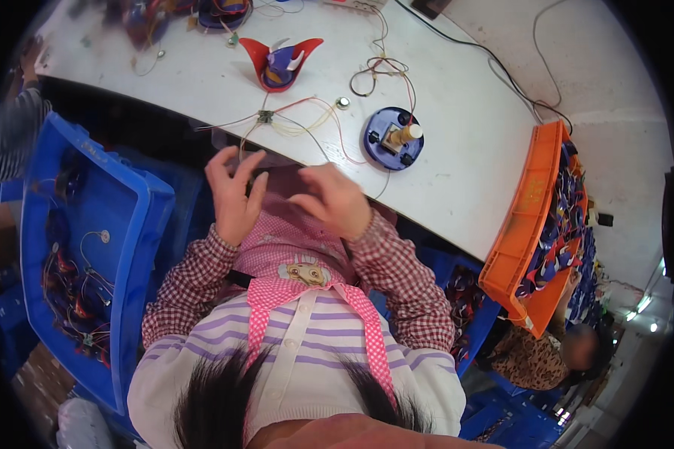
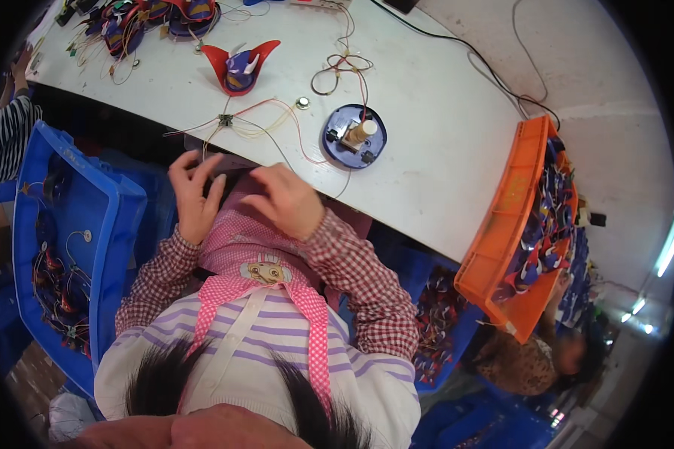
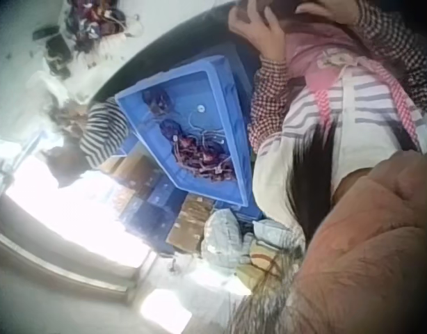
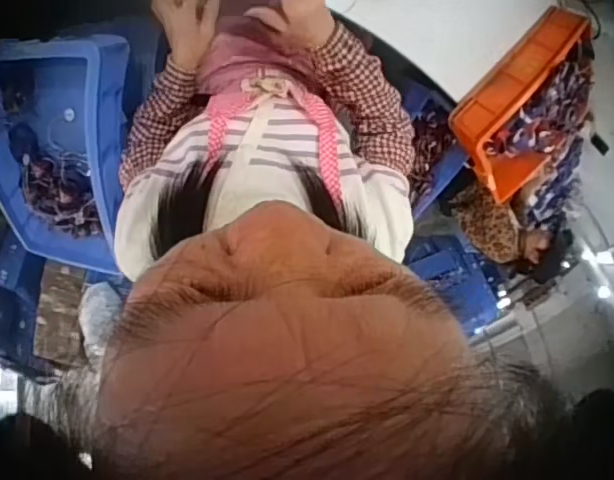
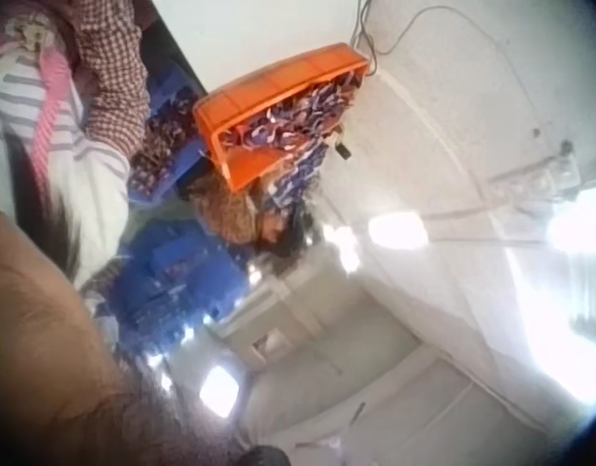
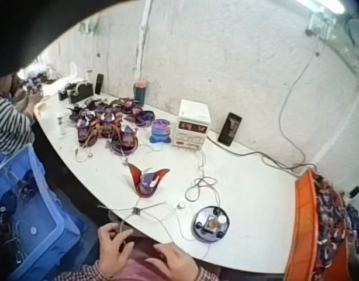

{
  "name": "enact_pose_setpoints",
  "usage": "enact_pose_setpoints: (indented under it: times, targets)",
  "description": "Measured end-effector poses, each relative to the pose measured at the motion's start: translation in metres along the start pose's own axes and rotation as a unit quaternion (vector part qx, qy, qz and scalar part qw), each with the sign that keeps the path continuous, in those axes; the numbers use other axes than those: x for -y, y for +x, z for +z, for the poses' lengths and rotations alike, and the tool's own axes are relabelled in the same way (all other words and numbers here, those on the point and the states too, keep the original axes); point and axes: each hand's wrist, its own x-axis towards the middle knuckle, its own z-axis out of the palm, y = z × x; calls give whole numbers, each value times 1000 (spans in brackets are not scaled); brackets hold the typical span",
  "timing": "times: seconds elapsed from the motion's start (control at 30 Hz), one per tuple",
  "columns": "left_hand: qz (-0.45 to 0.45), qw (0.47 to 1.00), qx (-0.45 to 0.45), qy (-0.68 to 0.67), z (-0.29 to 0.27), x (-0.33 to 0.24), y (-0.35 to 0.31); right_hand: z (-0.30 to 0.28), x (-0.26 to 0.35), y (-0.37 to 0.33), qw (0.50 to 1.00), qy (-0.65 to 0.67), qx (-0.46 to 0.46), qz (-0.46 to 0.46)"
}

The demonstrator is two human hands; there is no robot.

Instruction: Assembling and testing electronic bird-shaped toys at a workbench.

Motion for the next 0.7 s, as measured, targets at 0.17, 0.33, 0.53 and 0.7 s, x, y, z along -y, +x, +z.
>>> enact_pose_setpoints:
  times: [0.17, 0.33, 0.53, 0.7]
  targets:
    - [221, 965, 47, 136, 38, -33, 31, -70, -14, -15, 956, -15, -239, 172]
    - [250, 937, 116, 213, 139, -23, 85, -89, -41, 14, 963, -49, -207, 166]
    - [220, 936, 160, 221, 159, -22, 93, -95, -72, 15, 966, -120, -138, 185]
    - [197, 938, 168, 229, 155, -26, 95, -89, -68, 12, 963, -194, -183, 37]
